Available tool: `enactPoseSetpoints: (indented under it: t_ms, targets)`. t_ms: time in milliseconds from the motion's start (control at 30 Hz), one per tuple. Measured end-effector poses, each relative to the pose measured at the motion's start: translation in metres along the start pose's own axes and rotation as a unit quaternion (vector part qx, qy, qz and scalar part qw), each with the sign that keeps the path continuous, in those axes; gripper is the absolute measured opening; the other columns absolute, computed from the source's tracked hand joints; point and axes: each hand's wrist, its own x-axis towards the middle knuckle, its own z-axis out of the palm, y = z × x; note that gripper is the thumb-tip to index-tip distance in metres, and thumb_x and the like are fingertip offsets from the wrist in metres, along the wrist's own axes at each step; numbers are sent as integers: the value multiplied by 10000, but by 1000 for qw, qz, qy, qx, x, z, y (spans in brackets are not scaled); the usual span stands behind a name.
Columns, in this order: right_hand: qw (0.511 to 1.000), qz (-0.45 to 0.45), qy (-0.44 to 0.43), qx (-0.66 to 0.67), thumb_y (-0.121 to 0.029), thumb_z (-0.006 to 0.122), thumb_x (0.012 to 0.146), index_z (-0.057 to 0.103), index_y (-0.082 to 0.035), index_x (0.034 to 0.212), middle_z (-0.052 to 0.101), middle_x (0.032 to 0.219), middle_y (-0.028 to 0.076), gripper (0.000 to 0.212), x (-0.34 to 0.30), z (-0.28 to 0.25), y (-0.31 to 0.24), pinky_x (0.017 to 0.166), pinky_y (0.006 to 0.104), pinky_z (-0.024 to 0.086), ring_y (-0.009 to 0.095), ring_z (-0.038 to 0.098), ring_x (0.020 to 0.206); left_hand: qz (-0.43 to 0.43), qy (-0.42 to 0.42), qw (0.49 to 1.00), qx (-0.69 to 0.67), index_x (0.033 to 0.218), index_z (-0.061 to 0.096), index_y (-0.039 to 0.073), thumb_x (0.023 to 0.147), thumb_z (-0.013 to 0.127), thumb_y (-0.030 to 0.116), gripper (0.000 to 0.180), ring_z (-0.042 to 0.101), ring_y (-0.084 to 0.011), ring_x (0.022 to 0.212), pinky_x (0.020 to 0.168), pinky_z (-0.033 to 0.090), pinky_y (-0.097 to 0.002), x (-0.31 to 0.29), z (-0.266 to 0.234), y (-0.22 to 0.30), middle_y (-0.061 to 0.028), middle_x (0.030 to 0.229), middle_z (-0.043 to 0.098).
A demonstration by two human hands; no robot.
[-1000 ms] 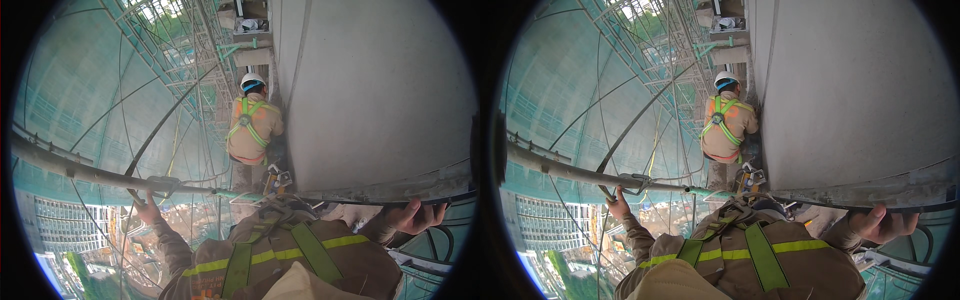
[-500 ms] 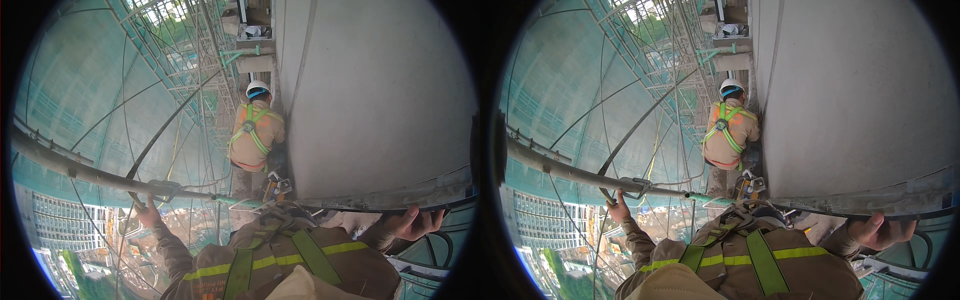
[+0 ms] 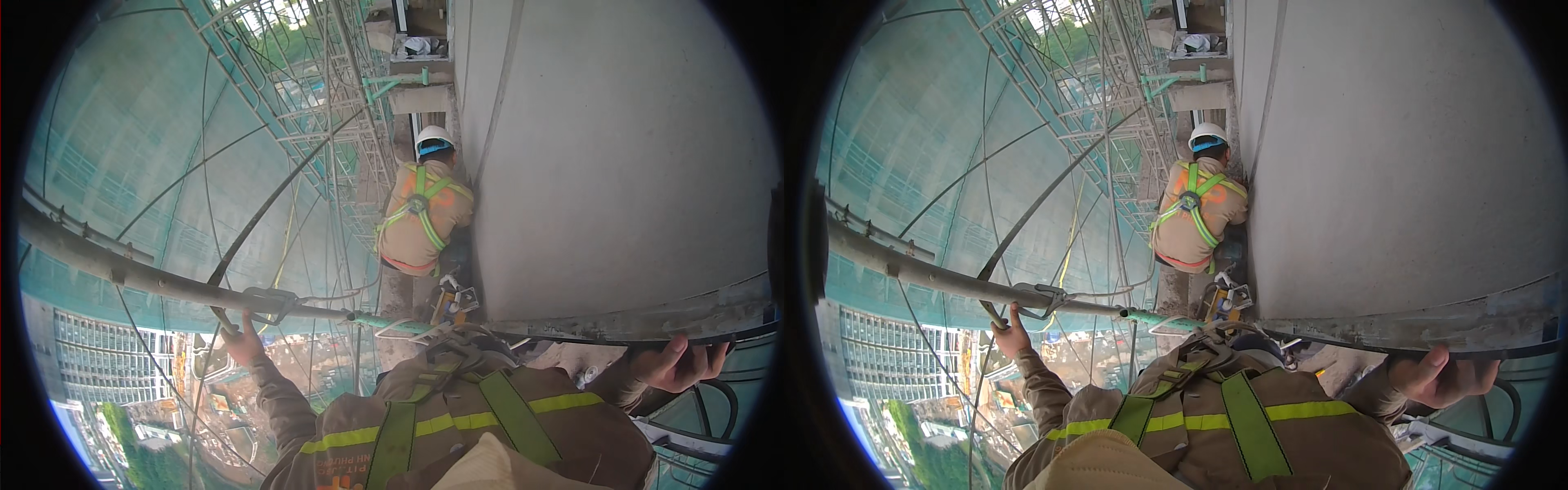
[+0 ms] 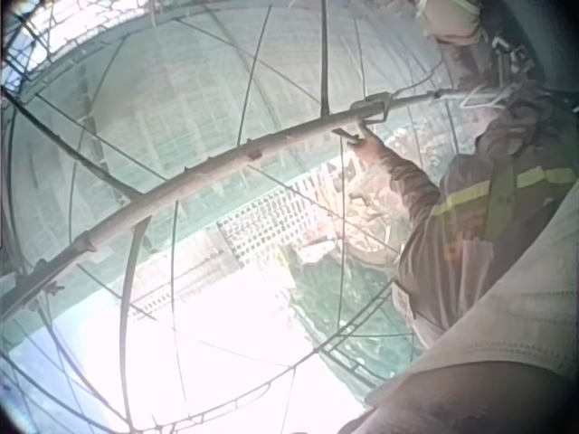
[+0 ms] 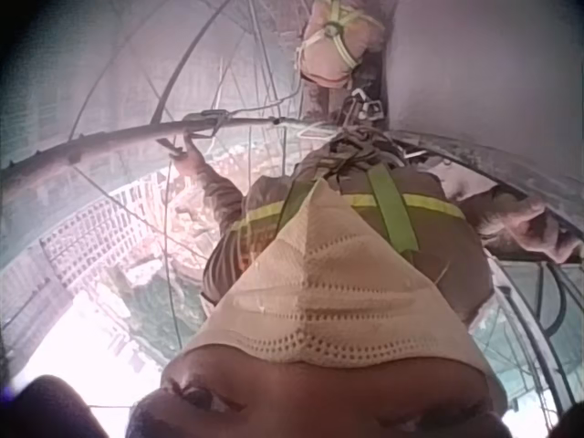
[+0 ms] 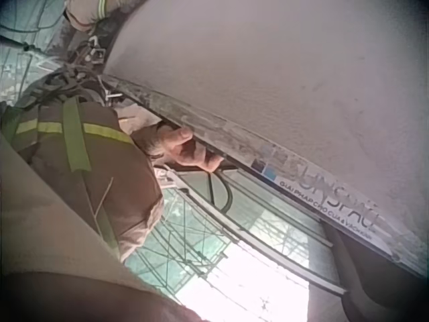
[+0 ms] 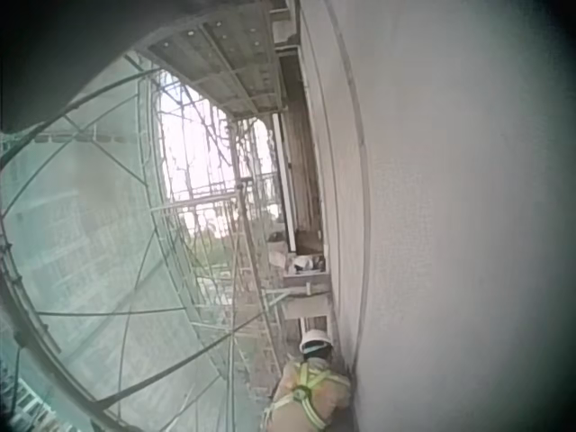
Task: Assisting in the assembly and adjustment of scaffolding components on a high-rise building.
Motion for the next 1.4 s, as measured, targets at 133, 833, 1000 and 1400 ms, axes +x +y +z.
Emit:
enactPoseSetpoints:
  t_ms: [133,833,1000,1400]
  targets:
    - [1000,-4,9,-4,-273,708,905,589,21,812,516,1225,186,331,0,-2,3,856,461,525,319,610,1057,4,11,1000,-3,1242,588,-81,671,769,750,1024,691,-387,991,860,514,-467,-1,1,-4,-226,1069,711]
    - [999,17,6,48,-139,698,853,591,0,862,465,1334,179,176,-2,-2,-1,1063,574,420,391,449,1311,-7,6,1000,20,1174,616,-21,701,727,754,915,676,-407,874,750,504,-495,-4,-2,4,-209,963,703]
    - [999,23,3,48,-155,726,861,626,-22,880,494,1333,166,167,-1,-4,-2,1117,605,368,403,378,1393,-22,-11,1000,19,1034,617,29,696,726,744,798,683,-410,854,715,505,-520,-7,-6,7,-174,922,704]
    - [999,25,13,43,-168,731,855,611,-4,860,493,1320,178,203,-3,-5,1,1078,589,413,390,432,1344,15,20,1000,0,1035,615,0,706,744,731,812,665,-383,795,697,497,-487,-2,4,-5,-159,880,687]
